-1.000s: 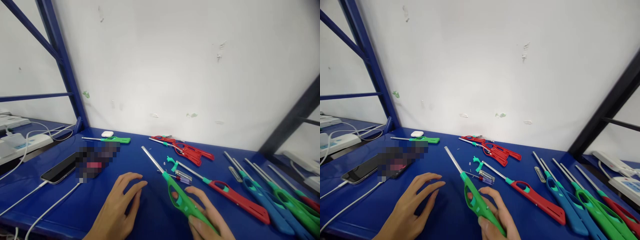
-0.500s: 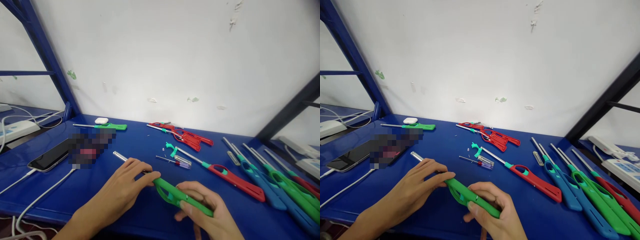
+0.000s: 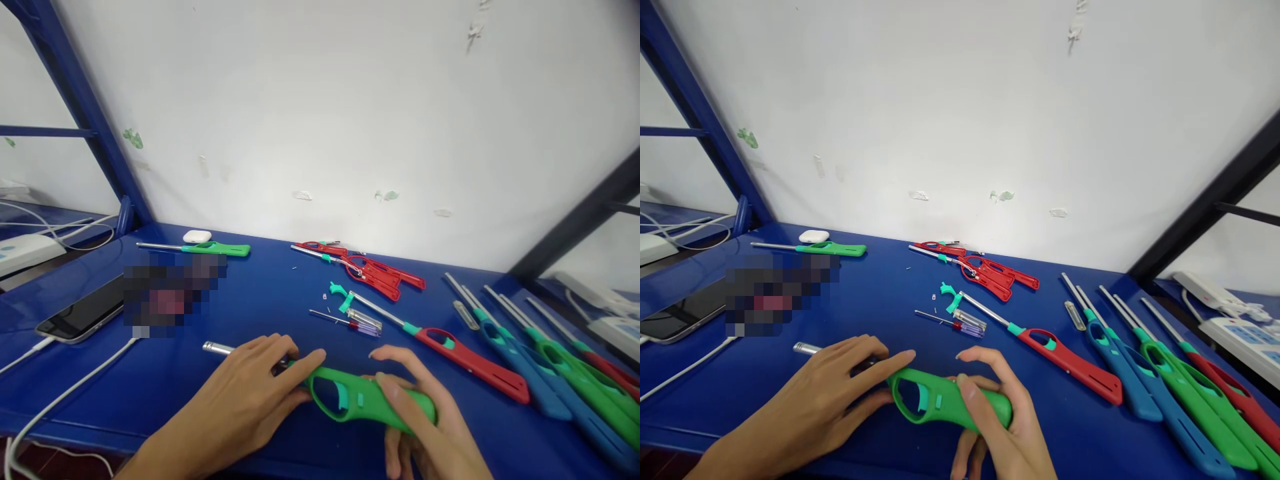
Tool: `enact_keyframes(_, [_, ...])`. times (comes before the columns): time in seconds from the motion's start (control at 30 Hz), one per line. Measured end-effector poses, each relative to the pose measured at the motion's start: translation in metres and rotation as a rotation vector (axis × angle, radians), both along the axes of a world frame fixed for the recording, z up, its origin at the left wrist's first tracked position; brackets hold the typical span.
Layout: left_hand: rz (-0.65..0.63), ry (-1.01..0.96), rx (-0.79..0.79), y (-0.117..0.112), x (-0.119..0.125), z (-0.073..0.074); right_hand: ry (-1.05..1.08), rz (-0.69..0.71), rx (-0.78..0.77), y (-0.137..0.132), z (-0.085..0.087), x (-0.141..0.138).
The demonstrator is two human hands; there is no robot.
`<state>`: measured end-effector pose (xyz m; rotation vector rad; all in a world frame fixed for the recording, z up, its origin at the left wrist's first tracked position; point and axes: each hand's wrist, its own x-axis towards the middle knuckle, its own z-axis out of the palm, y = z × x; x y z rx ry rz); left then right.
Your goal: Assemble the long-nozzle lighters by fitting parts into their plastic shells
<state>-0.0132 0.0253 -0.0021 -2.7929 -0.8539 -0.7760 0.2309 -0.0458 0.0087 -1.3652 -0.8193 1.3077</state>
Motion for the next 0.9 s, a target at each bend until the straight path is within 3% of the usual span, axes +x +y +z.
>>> enact_keyframes(0.17, [0.017, 0.056, -0.009, 0.001, 0.002, 0.002, -0.316, -0.012, 0.237, 0.001, -0.011, 0.003])
enact_keyframes(0.37, [0.014, 0.079, -0.03, -0.002, -0.001, -0.001, -0.799, 0.158, 0.666, 0.006, -0.031, 0.017])
enact_keyframes(0.57, [-0.061, 0.052, -0.052, -0.004, -0.002, 0.005, -0.997, 0.179, 0.974, 0.008, -0.04, 0.009])
enact_keyframes(0.77, [-0.125, -0.021, -0.087, -0.005, 0.0, 0.012, -1.125, 0.234, 1.074, 0.004, -0.044, 0.004])
enact_keyframes(0.9, [-0.132, -0.054, -0.053, -0.004, 0.0, 0.013, -1.124, 0.165, 1.031, 0.001, -0.052, 0.003])
